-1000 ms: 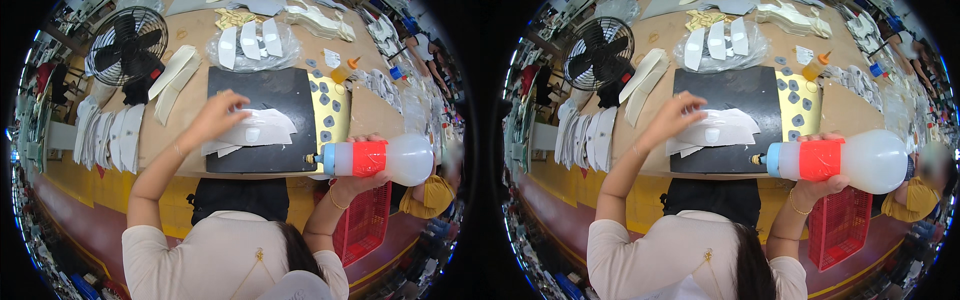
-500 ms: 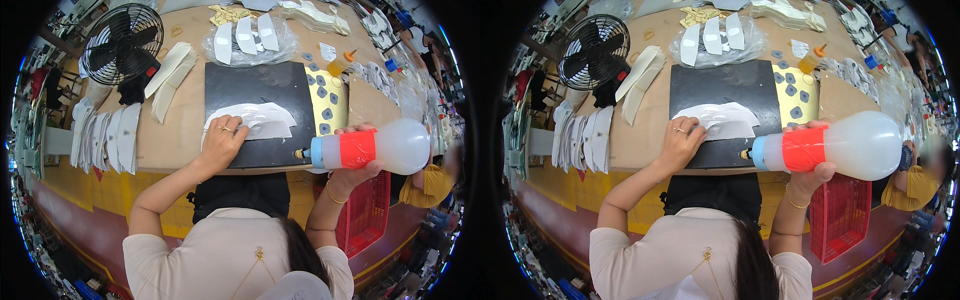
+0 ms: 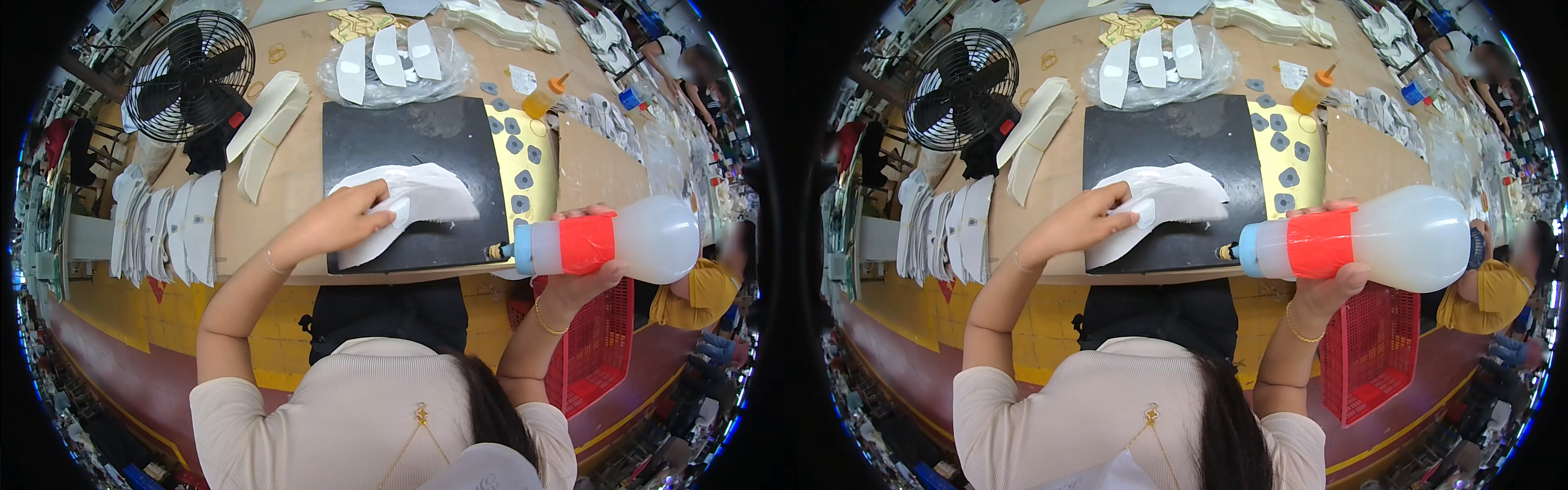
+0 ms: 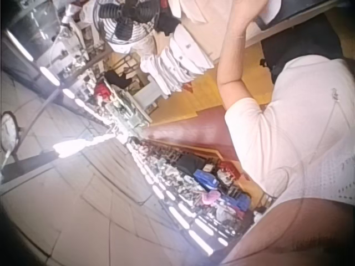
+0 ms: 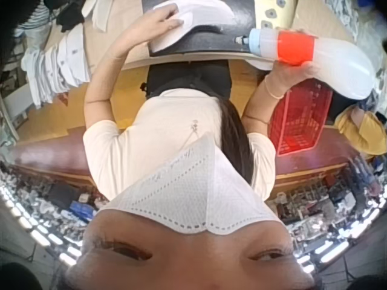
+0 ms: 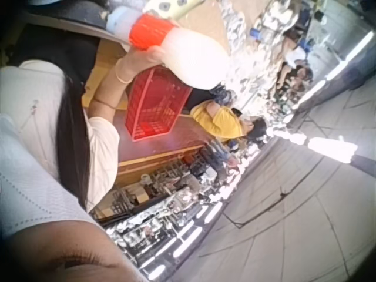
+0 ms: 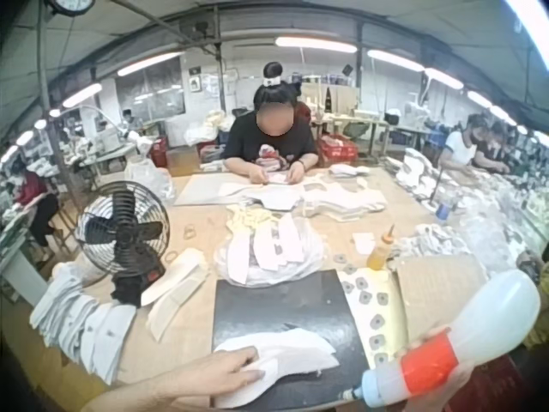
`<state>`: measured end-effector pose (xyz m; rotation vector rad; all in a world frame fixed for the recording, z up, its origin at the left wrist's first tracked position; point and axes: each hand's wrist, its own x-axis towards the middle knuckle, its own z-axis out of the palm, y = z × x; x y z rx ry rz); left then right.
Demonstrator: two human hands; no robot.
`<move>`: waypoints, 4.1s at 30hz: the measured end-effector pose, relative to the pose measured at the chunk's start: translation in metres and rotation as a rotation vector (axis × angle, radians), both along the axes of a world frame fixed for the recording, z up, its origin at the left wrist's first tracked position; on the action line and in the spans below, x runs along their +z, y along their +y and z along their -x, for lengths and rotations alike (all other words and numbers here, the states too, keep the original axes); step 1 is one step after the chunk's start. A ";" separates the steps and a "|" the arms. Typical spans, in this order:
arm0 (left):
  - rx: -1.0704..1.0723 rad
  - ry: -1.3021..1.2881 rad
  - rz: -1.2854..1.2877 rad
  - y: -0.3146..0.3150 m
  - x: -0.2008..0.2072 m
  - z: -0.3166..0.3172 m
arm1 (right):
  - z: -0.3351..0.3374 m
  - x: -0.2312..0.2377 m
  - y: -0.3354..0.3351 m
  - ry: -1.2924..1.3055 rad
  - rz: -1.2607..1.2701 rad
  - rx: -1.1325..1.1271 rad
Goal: The person applies glue from a squeeze bottle onto white fabric pieces with pre-cut holes. She handles each piece one at a time, applies glue around the edges, and places them on a black work surface. Other workers are visible in the background.
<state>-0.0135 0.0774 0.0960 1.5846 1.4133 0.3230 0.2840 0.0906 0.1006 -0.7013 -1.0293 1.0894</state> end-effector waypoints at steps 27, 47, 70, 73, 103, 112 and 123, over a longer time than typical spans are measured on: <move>0.175 -0.962 0.449 -0.021 -0.006 -0.028 | 0.043 -0.004 0.009 -0.584 -0.294 -0.223; 0.198 -0.976 0.491 -0.019 -0.001 -0.027 | 0.062 -0.002 0.017 -0.548 -0.361 -0.072; 0.324 -1.126 0.586 -0.010 -0.009 -0.020 | 0.042 -0.015 0.025 -0.549 -0.341 -0.104; 0.326 -1.083 0.575 -0.010 -0.008 -0.021 | 0.042 -0.016 0.027 -0.567 -0.314 -0.150; 0.391 -1.336 0.446 0.031 0.005 0.006 | 0.063 -0.106 0.027 0.649 0.552 0.929; 0.180 -1.354 0.085 0.159 0.042 -0.024 | 0.036 -0.104 0.034 0.755 0.527 0.763; 0.789 -0.950 0.058 0.260 -0.069 -0.070 | 0.002 -0.081 0.025 0.587 0.429 0.543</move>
